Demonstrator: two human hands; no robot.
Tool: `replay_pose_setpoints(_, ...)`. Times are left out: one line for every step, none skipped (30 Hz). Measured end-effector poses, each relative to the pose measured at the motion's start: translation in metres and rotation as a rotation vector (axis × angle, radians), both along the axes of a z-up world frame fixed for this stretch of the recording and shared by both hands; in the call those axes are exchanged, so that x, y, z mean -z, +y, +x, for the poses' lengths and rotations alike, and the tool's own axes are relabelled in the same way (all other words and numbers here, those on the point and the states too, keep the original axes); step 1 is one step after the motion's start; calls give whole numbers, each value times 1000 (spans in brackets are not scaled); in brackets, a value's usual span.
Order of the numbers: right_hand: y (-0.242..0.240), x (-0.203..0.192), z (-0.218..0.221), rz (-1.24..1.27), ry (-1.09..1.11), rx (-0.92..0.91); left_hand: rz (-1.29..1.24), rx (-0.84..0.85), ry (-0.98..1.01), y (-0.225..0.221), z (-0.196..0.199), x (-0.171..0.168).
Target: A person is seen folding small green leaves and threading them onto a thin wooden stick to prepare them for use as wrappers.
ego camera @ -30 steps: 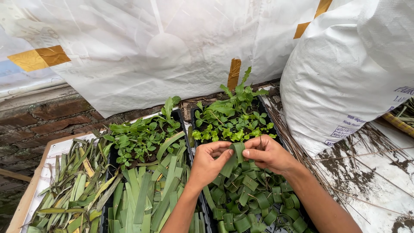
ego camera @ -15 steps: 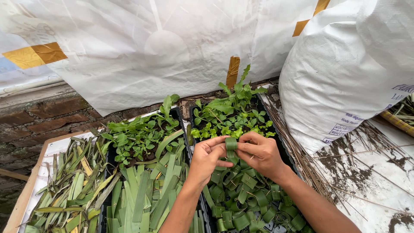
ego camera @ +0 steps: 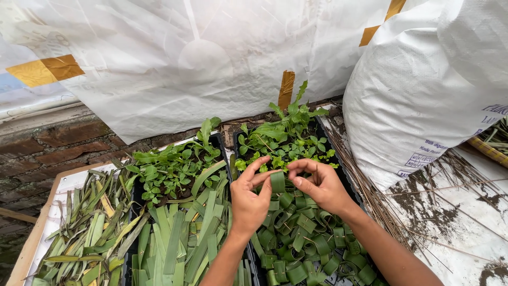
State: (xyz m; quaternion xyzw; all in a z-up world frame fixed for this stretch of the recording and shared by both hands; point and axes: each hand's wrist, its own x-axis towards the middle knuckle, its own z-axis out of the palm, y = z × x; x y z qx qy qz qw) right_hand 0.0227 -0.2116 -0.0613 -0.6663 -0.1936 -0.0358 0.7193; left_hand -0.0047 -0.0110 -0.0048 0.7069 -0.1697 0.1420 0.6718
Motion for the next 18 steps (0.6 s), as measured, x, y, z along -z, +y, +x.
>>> replay_pose_setpoints(-1,9,1,-1,2,-1,-1,-1,2,-2,0,3)
replay_pose_setpoints(-1,17,1,1,58,-31,79,-42,-102,-4,-1,6)
replay_pose_setpoints(-1,26,2,3,115,-62,159,-83,-206,-5,-1,9)
replay_pose_setpoints(-1,22,0,4,116,-60,159,-81,-205,-5,0,11)
replay_pose_setpoints(-1,18,-2,51,115,-89,156,-79,-242,-5,1,12)
replay_pose_setpoints(0,14,-4,98,112,-118,154,-77,-281,-5,2,13)
replay_pose_setpoints(0,12,-5,99,113,-118,155,-76,-280,-5,2,15)
replay_pose_setpoints(1,10,-6,126,116,-121,111,-61,-260,-5,4,16)
replay_pose_setpoints(1,8,-7,153,119,-124,67,-45,-240,-5,5,17)
replay_pose_setpoints(2,5,-8,154,119,-124,68,-44,-241,-5,4,18)
replay_pose_setpoints(3,1,-9,93,82,-108,85,-61,-265,-6,4,18)
replay_pose_setpoints(5,-2,-10,32,47,-92,103,-78,-288,-6,3,18)
replay_pose_setpoints(6,-2,-12,33,47,-91,104,-76,-287,-8,2,20)
replay_pose_setpoints(7,-3,-14,6,58,-80,159,-96,-367,-10,1,23)
replay_pose_setpoints(8,-5,-17,-22,67,-70,215,-117,-447,-12,0,25)
replay_pose_setpoints(8,-9,-17,-22,67,-70,215,-117,-447,-11,1,26)
replay_pose_setpoints(8,-14,-18,-86,-63,-35,218,-78,-444,-10,1,28)
replay_pose_setpoints(8,-18,-19,-149,-195,0,221,-39,-441,-10,2,29)
